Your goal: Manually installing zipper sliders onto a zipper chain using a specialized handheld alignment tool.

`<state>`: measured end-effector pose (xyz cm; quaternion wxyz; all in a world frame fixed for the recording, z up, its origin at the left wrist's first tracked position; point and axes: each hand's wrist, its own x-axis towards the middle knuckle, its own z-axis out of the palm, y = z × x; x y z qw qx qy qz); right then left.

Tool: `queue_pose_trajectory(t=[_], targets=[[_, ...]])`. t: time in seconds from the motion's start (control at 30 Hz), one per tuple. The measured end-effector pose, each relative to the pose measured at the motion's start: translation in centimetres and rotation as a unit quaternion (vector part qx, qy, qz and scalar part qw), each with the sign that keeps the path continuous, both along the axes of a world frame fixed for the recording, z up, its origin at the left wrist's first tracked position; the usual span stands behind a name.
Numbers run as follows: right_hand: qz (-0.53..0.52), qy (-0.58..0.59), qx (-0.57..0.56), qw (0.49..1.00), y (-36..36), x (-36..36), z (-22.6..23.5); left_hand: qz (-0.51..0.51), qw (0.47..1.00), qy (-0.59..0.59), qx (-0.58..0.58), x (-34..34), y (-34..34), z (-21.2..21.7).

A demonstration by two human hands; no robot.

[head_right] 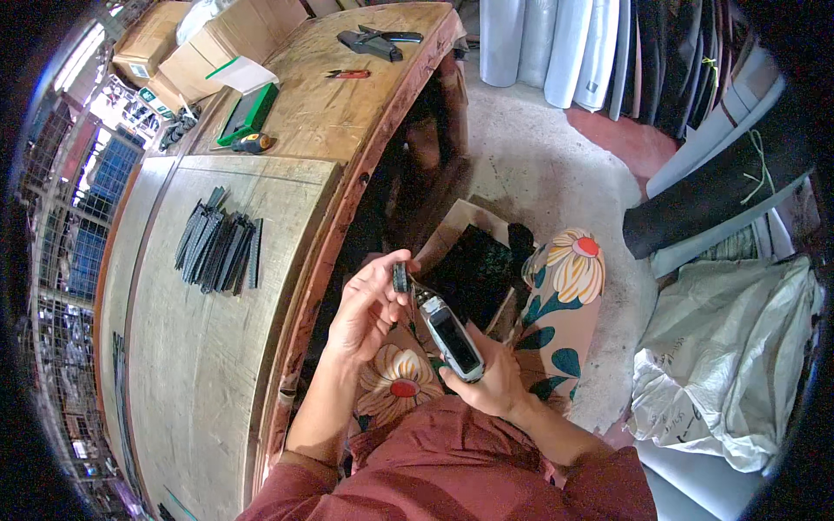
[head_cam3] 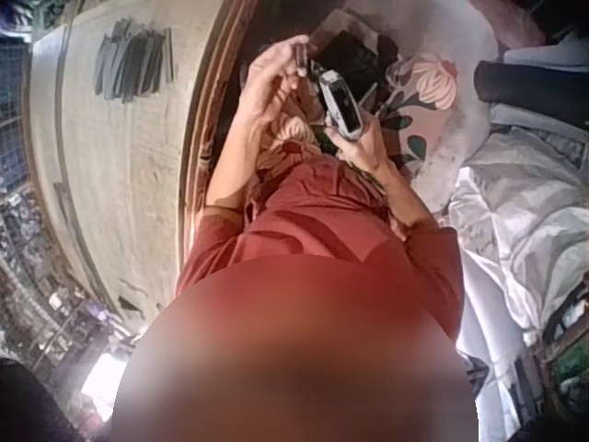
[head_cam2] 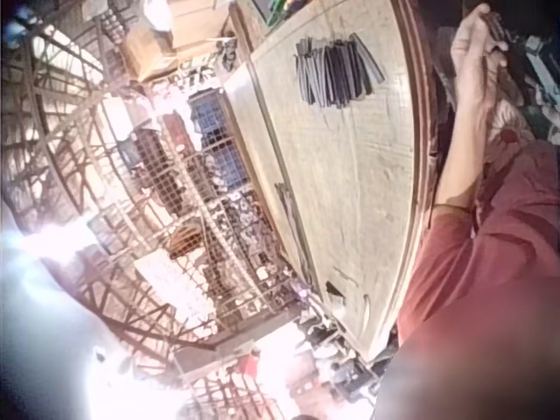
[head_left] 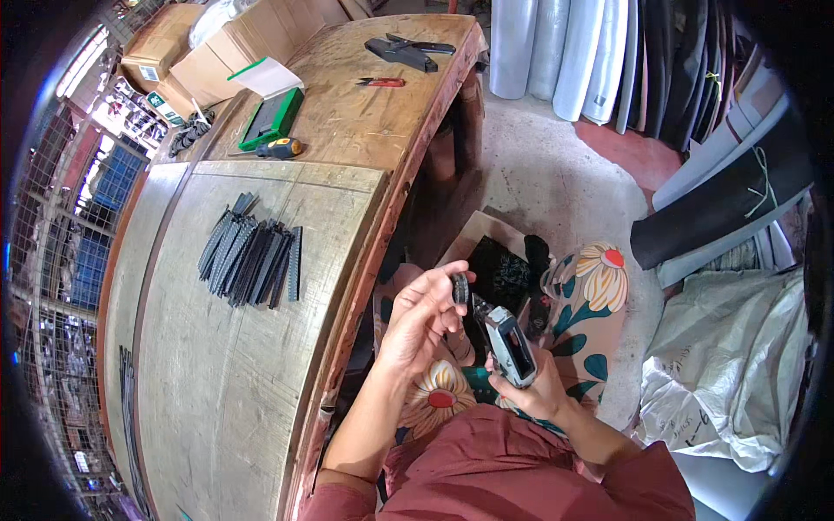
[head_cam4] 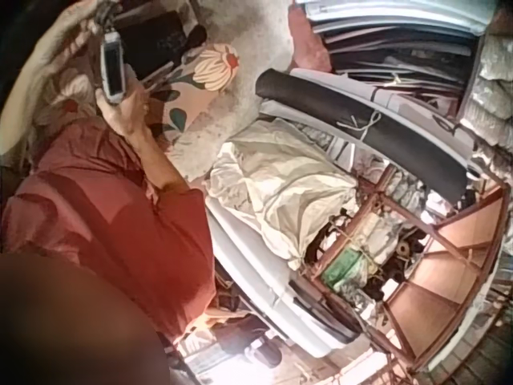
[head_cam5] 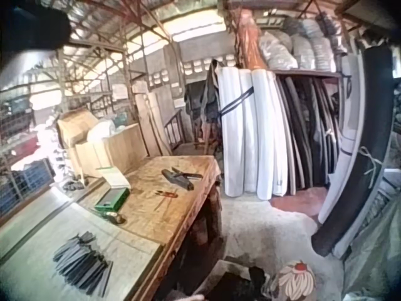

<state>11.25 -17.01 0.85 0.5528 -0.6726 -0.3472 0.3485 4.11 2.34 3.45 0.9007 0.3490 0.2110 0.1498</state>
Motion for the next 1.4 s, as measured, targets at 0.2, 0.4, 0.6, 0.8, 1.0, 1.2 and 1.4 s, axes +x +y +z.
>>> queue_pose_trajectory(t=[0.2, 0.4, 0.6, 0.8, 1.0, 1.2, 1.4], targets=[[0.000, 0.017, 0.011, 1.000, 0.2, -0.4, 0.1, -0.062, 0.994, -0.040, 0.076, -0.4, 0.0, 0.4], [0.017, -0.036, 0.010, 0.999, 0.3, -0.5, 0.1, -0.047, 0.996, -0.074, 0.028, -0.2, -0.1, 0.0], [0.016, -0.020, 0.016, 1.000, 0.2, -0.6, 0.5, -0.039, 0.994, -0.091, 0.044, -0.6, 0.0, 0.3], [0.010, 0.012, 0.021, 1.000, 0.4, -0.8, 0.5, -0.075, 0.988, -0.119, 0.056, -1.0, 0.3, 0.1], [0.020, -0.008, 0.035, 0.999, 0.8, -0.6, 0.9, -0.110, 0.982, -0.125, 0.089, -1.3, 0.7, 0.4], [0.012, -0.054, 0.032, 0.998, 0.9, -0.5, 1.3, -0.120, 0.975, -0.100, 0.157, -1.5, 1.0, 0.9], [0.016, -0.067, 0.030, 0.997, 0.8, -0.5, 1.0, -0.127, 0.972, -0.098, 0.173, -1.6, 1.1, 0.9]])
